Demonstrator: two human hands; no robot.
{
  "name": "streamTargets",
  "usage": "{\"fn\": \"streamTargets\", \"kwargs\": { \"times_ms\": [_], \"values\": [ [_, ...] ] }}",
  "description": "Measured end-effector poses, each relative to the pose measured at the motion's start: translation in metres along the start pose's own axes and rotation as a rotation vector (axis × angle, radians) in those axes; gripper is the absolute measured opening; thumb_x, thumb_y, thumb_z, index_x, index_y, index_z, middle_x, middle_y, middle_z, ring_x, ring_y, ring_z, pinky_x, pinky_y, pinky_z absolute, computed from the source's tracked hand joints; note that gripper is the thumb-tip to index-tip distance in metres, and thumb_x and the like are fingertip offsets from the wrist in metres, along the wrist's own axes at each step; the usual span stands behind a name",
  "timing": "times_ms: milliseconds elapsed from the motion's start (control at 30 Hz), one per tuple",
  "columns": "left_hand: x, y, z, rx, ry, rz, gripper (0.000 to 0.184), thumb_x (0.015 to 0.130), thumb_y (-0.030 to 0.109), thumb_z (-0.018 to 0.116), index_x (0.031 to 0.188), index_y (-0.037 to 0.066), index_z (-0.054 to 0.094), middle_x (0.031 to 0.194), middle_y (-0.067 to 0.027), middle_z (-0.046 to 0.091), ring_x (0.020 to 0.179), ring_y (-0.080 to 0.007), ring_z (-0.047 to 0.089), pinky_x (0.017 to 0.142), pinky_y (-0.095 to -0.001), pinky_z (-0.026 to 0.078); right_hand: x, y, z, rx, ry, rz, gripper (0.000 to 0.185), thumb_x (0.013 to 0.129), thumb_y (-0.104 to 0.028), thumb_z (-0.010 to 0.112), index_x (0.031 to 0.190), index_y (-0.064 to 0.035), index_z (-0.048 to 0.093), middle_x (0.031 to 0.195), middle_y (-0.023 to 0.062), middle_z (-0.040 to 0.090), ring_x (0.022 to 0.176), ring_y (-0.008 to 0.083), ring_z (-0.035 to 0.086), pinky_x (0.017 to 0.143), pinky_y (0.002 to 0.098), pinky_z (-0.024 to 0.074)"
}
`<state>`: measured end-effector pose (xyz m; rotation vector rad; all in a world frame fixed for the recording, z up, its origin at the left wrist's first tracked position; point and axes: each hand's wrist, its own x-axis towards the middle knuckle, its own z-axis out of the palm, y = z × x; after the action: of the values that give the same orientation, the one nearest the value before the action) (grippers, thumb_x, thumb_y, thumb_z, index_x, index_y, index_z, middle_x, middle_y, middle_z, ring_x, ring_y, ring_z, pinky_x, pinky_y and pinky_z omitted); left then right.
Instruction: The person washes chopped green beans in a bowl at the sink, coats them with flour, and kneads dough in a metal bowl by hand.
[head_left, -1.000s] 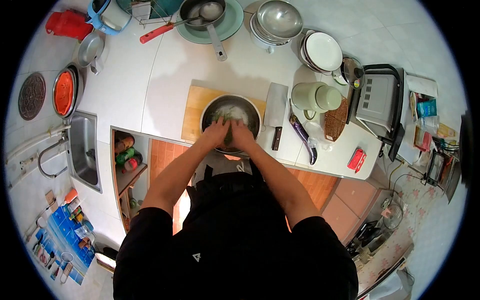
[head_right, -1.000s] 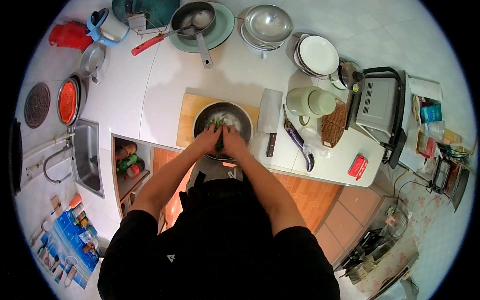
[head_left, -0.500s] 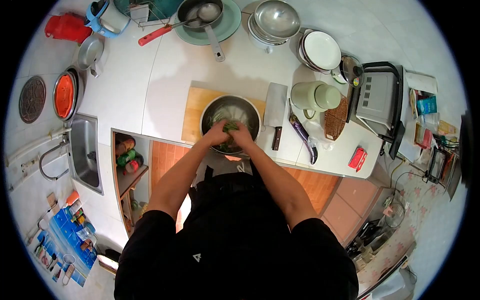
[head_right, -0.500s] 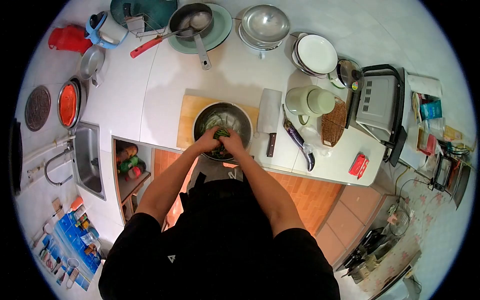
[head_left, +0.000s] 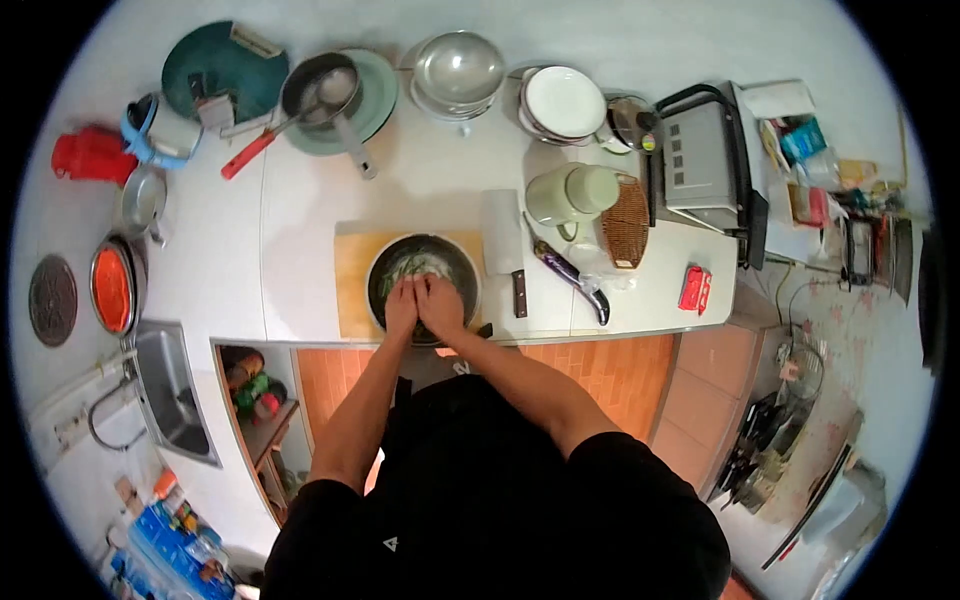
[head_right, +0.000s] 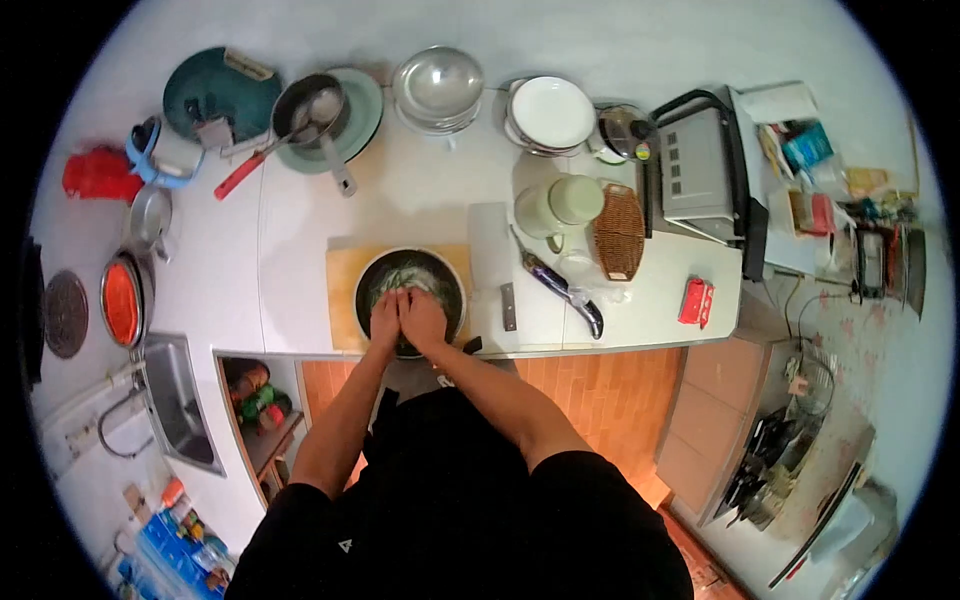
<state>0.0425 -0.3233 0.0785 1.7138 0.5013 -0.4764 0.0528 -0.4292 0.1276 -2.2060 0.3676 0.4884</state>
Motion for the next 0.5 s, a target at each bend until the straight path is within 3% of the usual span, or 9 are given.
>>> {"fn": "streamTargets", "kwargs": {
  "times_ms": [67,133,167,267,500],
  "values": [
    [0.002,-0.011,0.003,0.022,0.043,0.029,0.05,0.102,0.037,0.044,0.123,-0.006,0.058,0.121,-0.0251,0.062,0.113,-0.0368,0.059,0.096,-0.0385,0.043,-0.006,-0.011,-0.007,-0.024,0.055,-0.004,0.047,0.099,-0.038,0.043,0.096,0.0024,0.065,0.093,0.0255,0.065,0.083,0.0422,0.063,0.076,0.05,0.0515],
    [0.0,-0.011,0.003,-0.158,0.074,-0.004,0.04,0.103,0.035,0.045,0.106,0.0,0.065,0.091,-0.0092,0.065,0.082,-0.0201,0.058,0.074,-0.0353,0.045,-0.009,-0.014,-0.007,-0.047,0.094,-0.01,0.047,0.098,-0.038,0.043,0.096,0.0025,0.065,0.093,0.0255,0.065,0.083,0.0418,0.064,0.075,0.05,0.052],
    [0.0,-0.012,0.003,-0.128,0.084,0.018,0.037,0.103,0.031,0.047,0.1,-0.001,0.065,0.086,-0.0075,0.062,0.078,-0.0168,0.054,0.071,-0.0322,0.045,-0.01,-0.016,-0.006,-0.031,0.092,0.01,0.046,0.098,-0.038,0.044,0.097,0.0021,0.066,0.093,0.0247,0.066,0.083,0.0425,0.064,0.075,0.05,0.0516],
    [-0.02,0.022,0.003,-0.219,0.098,0.002,0.035,0.102,0.029,0.048,0.096,-0.002,0.064,0.085,-0.0068,0.062,0.077,-0.0159,0.054,0.07,-0.0314,0.045,-0.011,-0.012,-0.002,-0.005,0.116,0.003,0.044,0.097,-0.037,0.045,0.098,0.0011,0.066,0.093,0.0237,0.066,0.084,0.0426,0.063,0.076,0.0495,0.0511],
    [-0.019,0.011,0.002,-0.164,0.158,0.092,0.031,0.101,0.024,0.05,0.099,-0.003,0.065,0.084,-0.0064,0.062,0.077,-0.0139,0.053,0.07,-0.0301,0.045,-0.014,-0.014,-0.004,0.047,0.121,-0.014,0.041,0.098,-0.034,0.044,0.097,0.0008,0.066,0.091,0.0231,0.066,0.085,0.0411,0.063,0.077,0.0501,0.0501]
  ]
}}
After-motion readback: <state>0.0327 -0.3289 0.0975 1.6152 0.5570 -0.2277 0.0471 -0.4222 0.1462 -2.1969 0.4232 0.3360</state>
